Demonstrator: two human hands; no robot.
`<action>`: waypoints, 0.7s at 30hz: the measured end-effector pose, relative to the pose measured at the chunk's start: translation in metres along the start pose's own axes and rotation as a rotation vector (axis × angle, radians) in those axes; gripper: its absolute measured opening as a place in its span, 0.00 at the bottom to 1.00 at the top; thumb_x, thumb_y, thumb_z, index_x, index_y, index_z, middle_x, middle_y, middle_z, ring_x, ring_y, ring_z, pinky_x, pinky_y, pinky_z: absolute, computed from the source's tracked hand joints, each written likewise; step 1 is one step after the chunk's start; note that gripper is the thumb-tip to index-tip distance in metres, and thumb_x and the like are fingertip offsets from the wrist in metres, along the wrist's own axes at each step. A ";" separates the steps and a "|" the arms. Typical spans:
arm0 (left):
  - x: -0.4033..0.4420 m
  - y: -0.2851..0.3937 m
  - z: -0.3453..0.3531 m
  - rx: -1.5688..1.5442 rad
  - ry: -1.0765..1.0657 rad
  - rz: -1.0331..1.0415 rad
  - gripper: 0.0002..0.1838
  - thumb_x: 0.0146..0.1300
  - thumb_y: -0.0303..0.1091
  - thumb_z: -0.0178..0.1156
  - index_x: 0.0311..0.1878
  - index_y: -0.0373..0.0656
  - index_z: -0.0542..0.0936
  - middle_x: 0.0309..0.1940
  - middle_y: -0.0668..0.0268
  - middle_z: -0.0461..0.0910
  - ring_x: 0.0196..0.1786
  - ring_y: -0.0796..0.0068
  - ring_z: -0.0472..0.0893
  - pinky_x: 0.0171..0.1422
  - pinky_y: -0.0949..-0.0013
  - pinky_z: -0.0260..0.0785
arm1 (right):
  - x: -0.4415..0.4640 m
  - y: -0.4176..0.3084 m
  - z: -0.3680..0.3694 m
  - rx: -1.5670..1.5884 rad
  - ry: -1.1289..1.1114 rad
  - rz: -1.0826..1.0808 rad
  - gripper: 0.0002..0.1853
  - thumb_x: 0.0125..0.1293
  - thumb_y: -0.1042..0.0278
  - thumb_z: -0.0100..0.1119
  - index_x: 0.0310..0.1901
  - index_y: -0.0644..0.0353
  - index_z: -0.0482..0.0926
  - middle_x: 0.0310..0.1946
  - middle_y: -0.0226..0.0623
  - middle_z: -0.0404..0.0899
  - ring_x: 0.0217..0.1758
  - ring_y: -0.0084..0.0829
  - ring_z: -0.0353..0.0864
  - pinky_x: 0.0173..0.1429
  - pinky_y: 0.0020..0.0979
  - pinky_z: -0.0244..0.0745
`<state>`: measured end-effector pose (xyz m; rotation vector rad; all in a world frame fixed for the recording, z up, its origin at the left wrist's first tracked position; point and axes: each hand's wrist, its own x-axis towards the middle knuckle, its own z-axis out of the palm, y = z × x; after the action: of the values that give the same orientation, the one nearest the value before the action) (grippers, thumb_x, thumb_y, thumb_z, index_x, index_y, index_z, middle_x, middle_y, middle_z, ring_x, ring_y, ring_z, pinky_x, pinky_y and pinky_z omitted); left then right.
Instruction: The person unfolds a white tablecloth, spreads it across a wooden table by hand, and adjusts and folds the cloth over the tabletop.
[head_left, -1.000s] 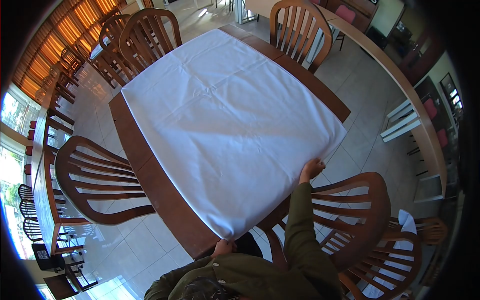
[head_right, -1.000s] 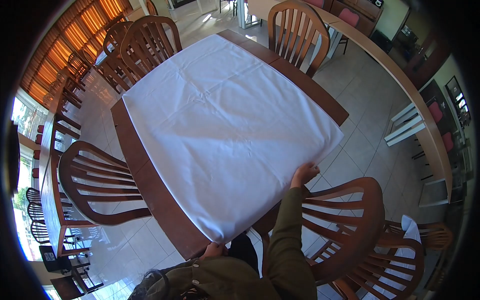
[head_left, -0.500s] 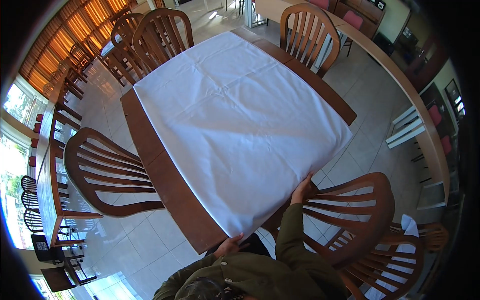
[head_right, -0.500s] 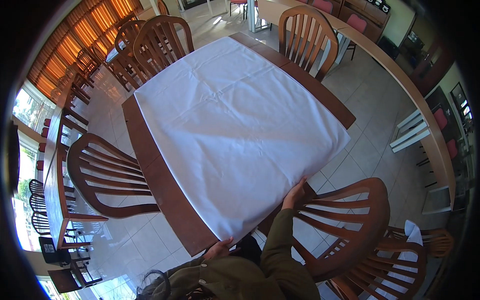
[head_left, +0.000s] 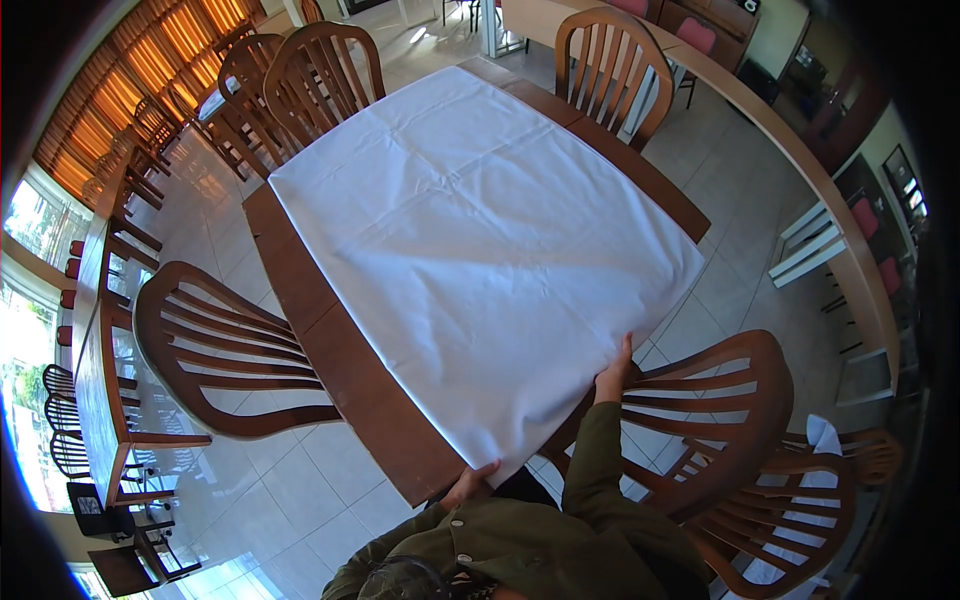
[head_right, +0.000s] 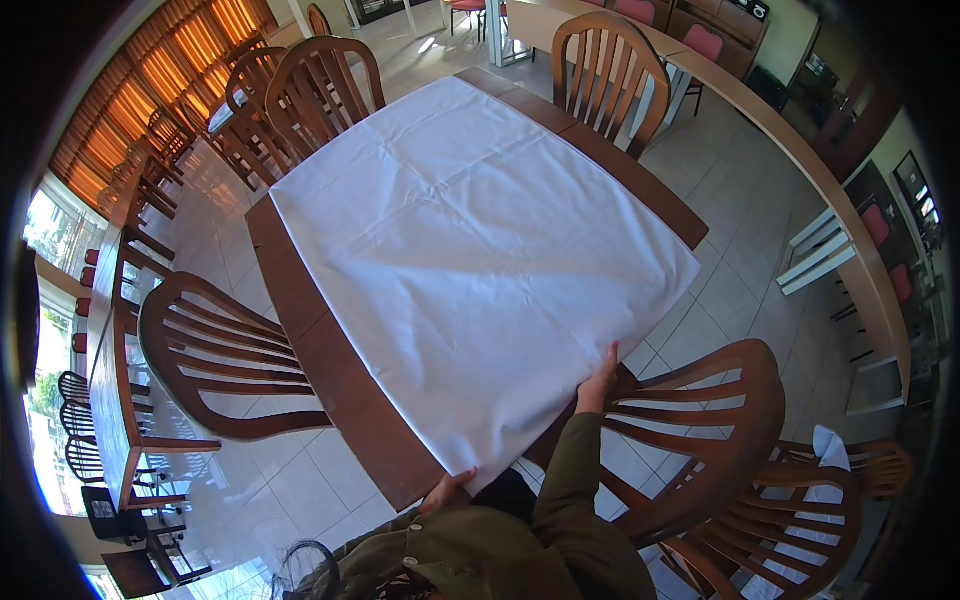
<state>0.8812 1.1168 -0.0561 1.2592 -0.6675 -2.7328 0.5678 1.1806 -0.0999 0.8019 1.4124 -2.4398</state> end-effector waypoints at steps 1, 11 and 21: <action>0.001 0.003 0.001 -0.102 -0.050 -0.007 0.29 0.53 0.38 0.58 0.56 0.39 0.59 0.51 0.60 0.65 0.54 0.62 0.64 0.59 0.58 0.55 | 0.009 0.001 -0.005 0.005 -0.071 0.030 0.33 0.52 0.48 0.56 0.50 0.70 0.65 0.46 0.44 0.70 0.46 0.39 0.71 0.51 0.37 0.65; 0.018 0.034 -0.004 -0.196 -0.151 -0.059 0.24 0.55 0.38 0.56 0.52 0.37 0.63 0.48 0.62 0.68 0.53 0.66 0.66 0.60 0.61 0.53 | 0.004 -0.022 -0.004 0.133 -0.295 0.117 0.24 0.55 0.53 0.55 0.46 0.66 0.69 0.43 0.41 0.72 0.47 0.38 0.70 0.52 0.36 0.64; 0.007 0.027 -0.013 0.576 -0.037 -0.197 0.22 0.53 0.36 0.59 0.47 0.34 0.67 0.36 0.59 0.73 0.34 0.69 0.76 0.36 0.66 0.71 | -0.008 0.027 -0.027 -0.510 0.150 -0.324 0.23 0.45 0.68 0.63 0.42 0.70 0.71 0.38 0.43 0.75 0.39 0.40 0.74 0.45 0.33 0.67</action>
<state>0.8833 1.0858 -0.0574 1.4323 -1.4889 -2.8235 0.5951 1.1888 -0.1256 0.6832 2.2446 -2.0864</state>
